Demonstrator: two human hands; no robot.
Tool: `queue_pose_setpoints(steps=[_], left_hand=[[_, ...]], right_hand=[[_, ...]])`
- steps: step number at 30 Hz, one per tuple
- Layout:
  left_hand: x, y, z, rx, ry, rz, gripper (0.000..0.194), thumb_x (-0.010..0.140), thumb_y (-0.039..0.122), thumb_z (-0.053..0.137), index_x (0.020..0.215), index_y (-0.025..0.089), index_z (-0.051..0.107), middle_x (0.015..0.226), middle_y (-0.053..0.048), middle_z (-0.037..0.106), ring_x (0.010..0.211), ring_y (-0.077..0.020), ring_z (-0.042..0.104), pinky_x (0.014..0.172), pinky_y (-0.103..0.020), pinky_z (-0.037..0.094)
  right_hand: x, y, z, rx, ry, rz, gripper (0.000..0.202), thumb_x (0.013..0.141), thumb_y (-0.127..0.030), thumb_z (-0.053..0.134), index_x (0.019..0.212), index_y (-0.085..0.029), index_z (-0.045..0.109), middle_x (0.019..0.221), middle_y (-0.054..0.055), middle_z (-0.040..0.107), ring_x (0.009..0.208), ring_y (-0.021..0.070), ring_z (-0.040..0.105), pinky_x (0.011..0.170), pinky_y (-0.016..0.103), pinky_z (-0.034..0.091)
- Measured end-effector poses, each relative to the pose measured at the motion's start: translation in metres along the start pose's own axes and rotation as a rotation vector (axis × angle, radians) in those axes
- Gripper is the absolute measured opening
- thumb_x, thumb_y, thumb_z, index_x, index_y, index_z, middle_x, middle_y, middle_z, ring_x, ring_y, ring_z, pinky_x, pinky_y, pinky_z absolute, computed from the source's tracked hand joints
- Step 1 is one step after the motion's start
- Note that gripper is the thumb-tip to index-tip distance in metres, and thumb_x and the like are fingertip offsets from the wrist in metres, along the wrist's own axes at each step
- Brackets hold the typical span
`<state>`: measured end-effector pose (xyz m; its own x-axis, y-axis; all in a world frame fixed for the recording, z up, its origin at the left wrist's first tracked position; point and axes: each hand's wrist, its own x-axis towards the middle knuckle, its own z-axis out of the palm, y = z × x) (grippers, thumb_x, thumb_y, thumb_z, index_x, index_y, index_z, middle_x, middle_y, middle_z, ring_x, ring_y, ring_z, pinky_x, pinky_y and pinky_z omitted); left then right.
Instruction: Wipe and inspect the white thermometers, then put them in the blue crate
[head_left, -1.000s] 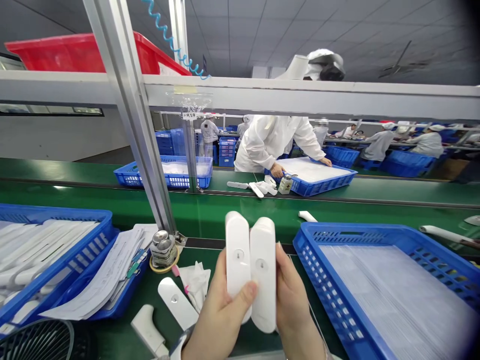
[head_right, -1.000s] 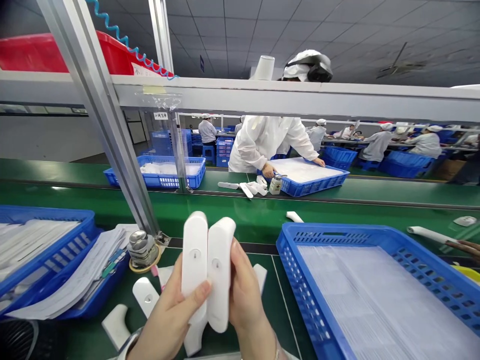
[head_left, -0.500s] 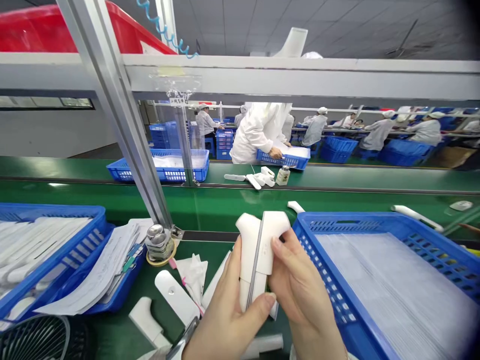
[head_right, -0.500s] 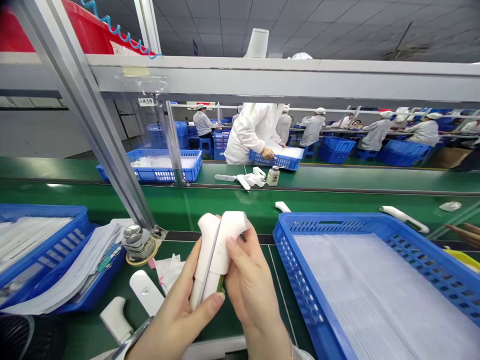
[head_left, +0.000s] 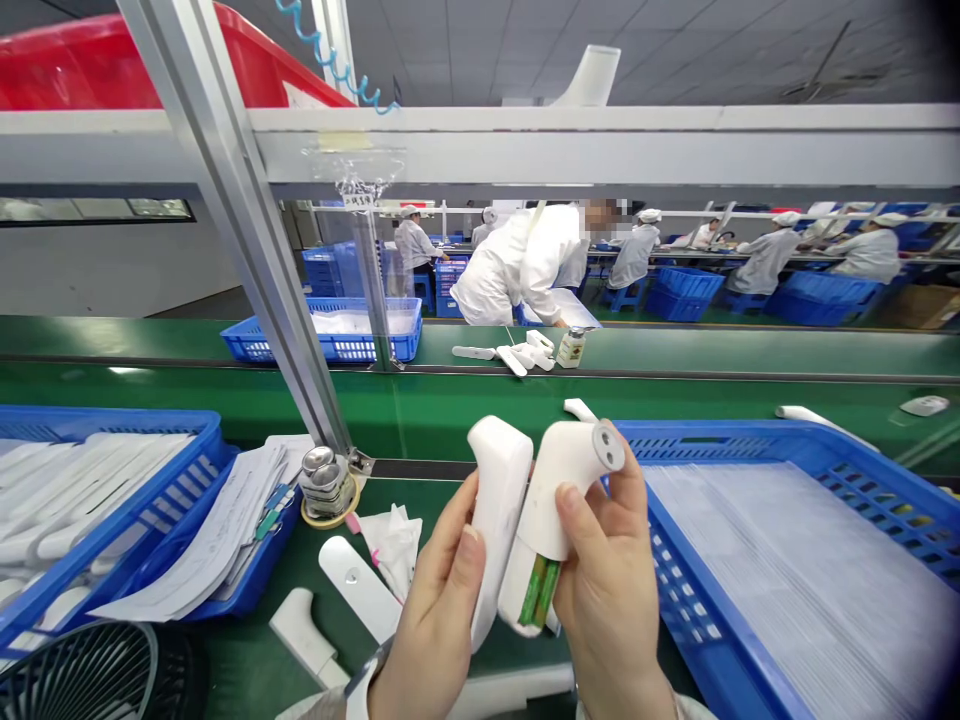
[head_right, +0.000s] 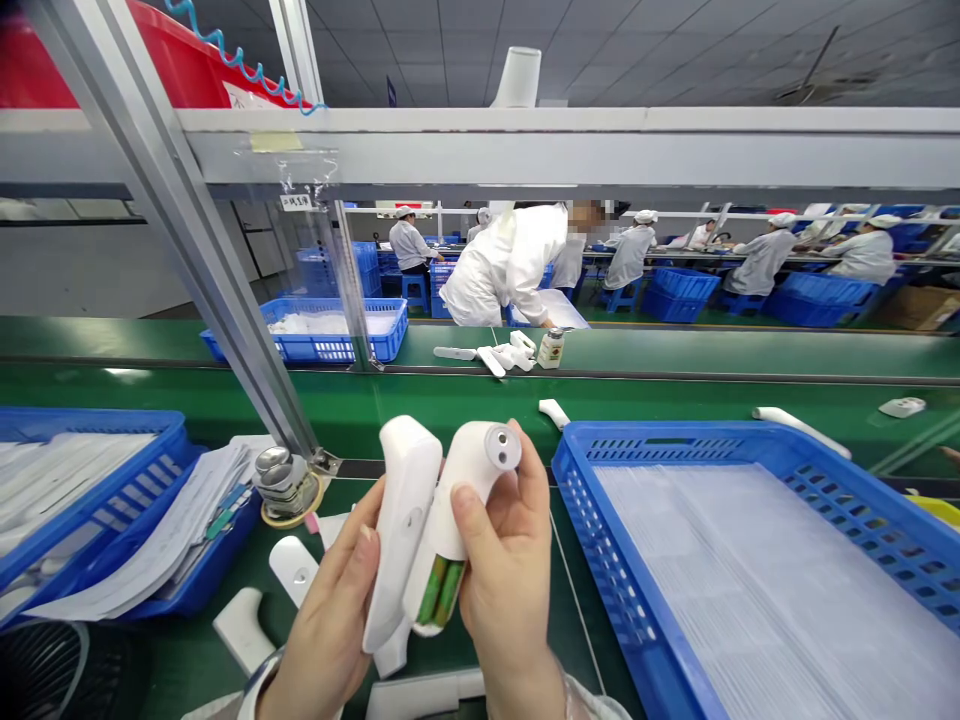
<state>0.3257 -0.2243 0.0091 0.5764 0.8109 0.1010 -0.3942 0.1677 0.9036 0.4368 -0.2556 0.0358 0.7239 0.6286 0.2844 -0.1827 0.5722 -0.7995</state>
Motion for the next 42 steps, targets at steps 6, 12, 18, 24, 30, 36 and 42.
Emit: queue_pose_setpoints(steps=[6,12,18,24,30,36,42], left_hand=[[0.005,0.009,-0.001,-0.042,-0.096,0.055,0.047,0.081,0.027,0.065,0.125,0.026,0.047,0.123,-0.005,0.058,0.113,-0.0200,0.055,0.093,-0.026,0.048],[0.004,0.015,-0.003,0.134,0.047,0.033,0.054,0.073,0.027,0.074,0.116,0.029,0.042,0.104,0.001,0.063,0.097,-0.0130,0.060,0.076,-0.017,0.050],[0.003,0.015,-0.002,0.116,0.049,-0.021,0.061,0.070,0.026,0.076,0.117,0.030,0.037,0.109,0.000,0.061,0.091,-0.0129,0.060,0.076,-0.021,0.050],[0.001,0.019,0.000,0.211,0.032,-0.034,0.059,0.067,0.028,0.078,0.113,0.028,0.041,0.099,0.002,0.062,0.086,-0.0130,0.060,0.072,-0.021,0.050],[0.004,0.020,0.005,0.297,-0.008,-0.015,0.056,0.066,0.029,0.077,0.114,0.023,0.051,0.100,-0.002,0.065,0.090,-0.0194,0.062,0.080,-0.029,0.052],[0.009,0.039,-0.015,0.393,0.248,0.154,0.049,0.062,0.034,0.078,0.104,0.018,0.057,0.091,-0.004,0.067,0.091,-0.0261,0.064,0.080,-0.035,0.054],[0.002,0.051,-0.032,0.471,0.460,0.300,0.055,0.057,0.036,0.081,0.102,0.018,0.056,0.093,-0.004,0.065,0.096,-0.0259,0.062,0.085,-0.036,0.052]], right_hand=[[-0.013,0.012,-0.004,-0.310,-0.111,-0.254,0.051,0.083,-0.020,0.064,0.128,-0.038,0.049,0.118,0.000,0.063,0.102,0.0159,0.063,0.083,0.026,0.055],[-0.019,0.015,-0.013,-0.412,-0.166,-0.325,0.057,0.083,-0.019,0.064,0.131,-0.041,0.045,0.128,0.001,0.055,0.118,0.0201,0.052,0.096,0.037,0.048],[-0.020,0.014,-0.015,-0.448,-0.159,-0.338,0.057,0.083,-0.020,0.063,0.132,-0.042,0.044,0.128,0.001,0.055,0.117,0.0201,0.052,0.096,0.037,0.048],[-0.022,0.014,-0.016,-0.439,-0.156,-0.339,0.056,0.084,-0.019,0.063,0.132,-0.041,0.044,0.127,0.002,0.055,0.115,0.0208,0.054,0.094,0.037,0.050],[-0.021,0.008,-0.016,-0.488,-0.247,-0.300,0.057,0.086,-0.019,0.059,0.136,-0.039,0.039,0.132,0.003,0.051,0.119,0.0241,0.051,0.099,0.045,0.045],[-0.014,-0.002,-0.040,-0.725,-0.390,-0.193,0.049,0.092,-0.030,0.048,0.139,-0.035,0.035,0.140,0.003,0.043,0.128,0.0229,0.040,0.106,0.046,0.036],[-0.035,0.026,-0.100,-1.165,-0.412,0.034,0.034,0.092,-0.038,0.044,0.116,-0.019,0.058,0.106,0.011,0.064,0.096,0.0233,0.062,0.081,0.038,0.053]])
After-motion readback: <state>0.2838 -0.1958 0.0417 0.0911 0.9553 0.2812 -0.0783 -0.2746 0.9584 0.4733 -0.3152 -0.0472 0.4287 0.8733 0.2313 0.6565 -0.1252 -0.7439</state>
